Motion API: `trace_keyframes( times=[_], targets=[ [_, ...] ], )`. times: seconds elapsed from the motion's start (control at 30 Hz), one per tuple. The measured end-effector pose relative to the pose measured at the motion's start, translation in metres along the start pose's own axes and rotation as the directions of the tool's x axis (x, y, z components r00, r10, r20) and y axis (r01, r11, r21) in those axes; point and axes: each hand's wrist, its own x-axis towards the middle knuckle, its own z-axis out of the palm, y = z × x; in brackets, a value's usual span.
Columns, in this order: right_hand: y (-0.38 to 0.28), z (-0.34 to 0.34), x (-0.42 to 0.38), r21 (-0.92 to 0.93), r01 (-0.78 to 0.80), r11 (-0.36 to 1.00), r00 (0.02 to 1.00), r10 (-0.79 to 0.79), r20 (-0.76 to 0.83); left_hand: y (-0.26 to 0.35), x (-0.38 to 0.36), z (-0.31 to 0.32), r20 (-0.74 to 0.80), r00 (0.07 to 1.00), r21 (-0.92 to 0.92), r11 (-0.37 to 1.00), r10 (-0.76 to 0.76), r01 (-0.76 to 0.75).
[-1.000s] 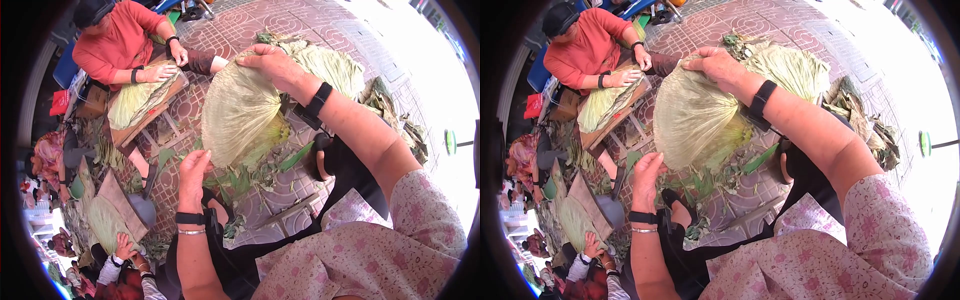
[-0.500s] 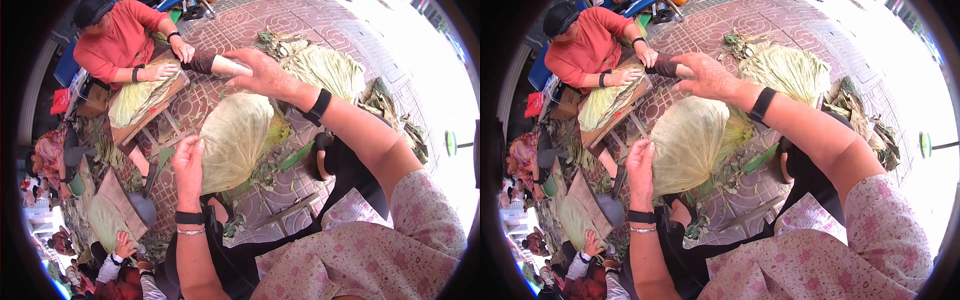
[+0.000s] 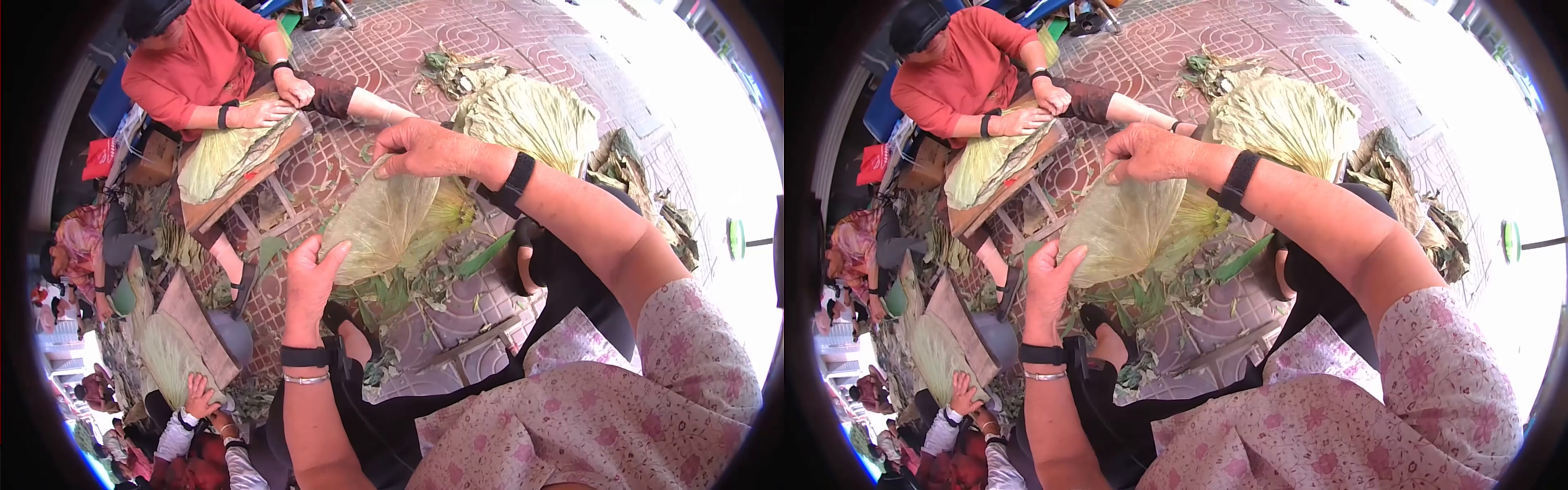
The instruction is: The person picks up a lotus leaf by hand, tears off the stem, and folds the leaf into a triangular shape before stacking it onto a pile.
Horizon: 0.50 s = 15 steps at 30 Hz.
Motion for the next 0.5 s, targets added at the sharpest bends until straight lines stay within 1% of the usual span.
trace_keyframes(
  times=[0.07, 0.1, 0.17, 0.2, 0.27, 0.3, 0.4, 0.43, 0.47, 0.5],
  targets=[
    [-0.002, -0.013, -0.001, -0.076, -0.092, 0.993, 0.996, 0.092, -0.009, -0.012, 0.005, -0.011, -0.046, 0.999, 0.062, 0.998, 0.005, -0.003],
    [-0.007, -0.019, -0.002, -0.15, -0.14, 0.979, 0.99, 0.139, -0.019, -0.011, 0.006, -0.012, -0.059, 0.998, 0.021, 1.0, 0.01, -0.009],
    [-0.003, -0.024, -0.003, -0.258, -0.091, 0.962, 0.996, 0.089, -0.021, -0.006, 0.005, -0.013, -0.086, 0.996, -0.061, 0.998, 0.015, -0.02],
    [-0.004, -0.025, -0.003, -0.311, -0.068, 0.948, 0.998, 0.064, -0.02, -0.004, 0.005, -0.01, -0.098, 0.994, -0.09, 0.994, 0.049, -0.058],
    [-0.007, -0.013, -0.007, -0.229, 0.034, 0.973, 0.999, -0.029, 0.023, 0.0, 0.005, 0.0, -0.126, 0.985, -0.146, 0.98, 0.115, -0.133],
    [-0.008, -0.005, -0.009, -0.186, 0.083, 0.979, 0.996, -0.077, 0.04, 0.003, 0.004, 0.004, -0.114, 0.987, -0.16, 0.978, 0.113, -0.13],
    [-0.014, 0.013, -0.01, -0.024, 0.017, 1.0, 0.98, -0.012, 0.2, 0.014, 0.003, 0.014, -0.069, 0.993, -0.187, 0.976, 0.099, -0.11],
    [-0.011, 0.018, -0.01, 0.003, 0.042, 0.999, 0.968, -0.041, 0.249, 0.019, 0.001, 0.016, -0.05, 0.995, -0.186, 0.978, 0.089, -0.097],
    [-0.009, 0.018, -0.01, 0.023, 0.019, 1.0, 0.97, -0.024, 0.242, 0.023, 0.0, 0.017, -0.032, 0.996, -0.184, 0.979, 0.079, -0.084],
    [-0.01, 0.017, -0.012, 0.042, -0.003, 0.999, 0.972, -0.007, 0.236, 0.028, -0.001, 0.021, -0.049, 0.995, -0.203, 0.975, 0.085, -0.094]
  ],
)
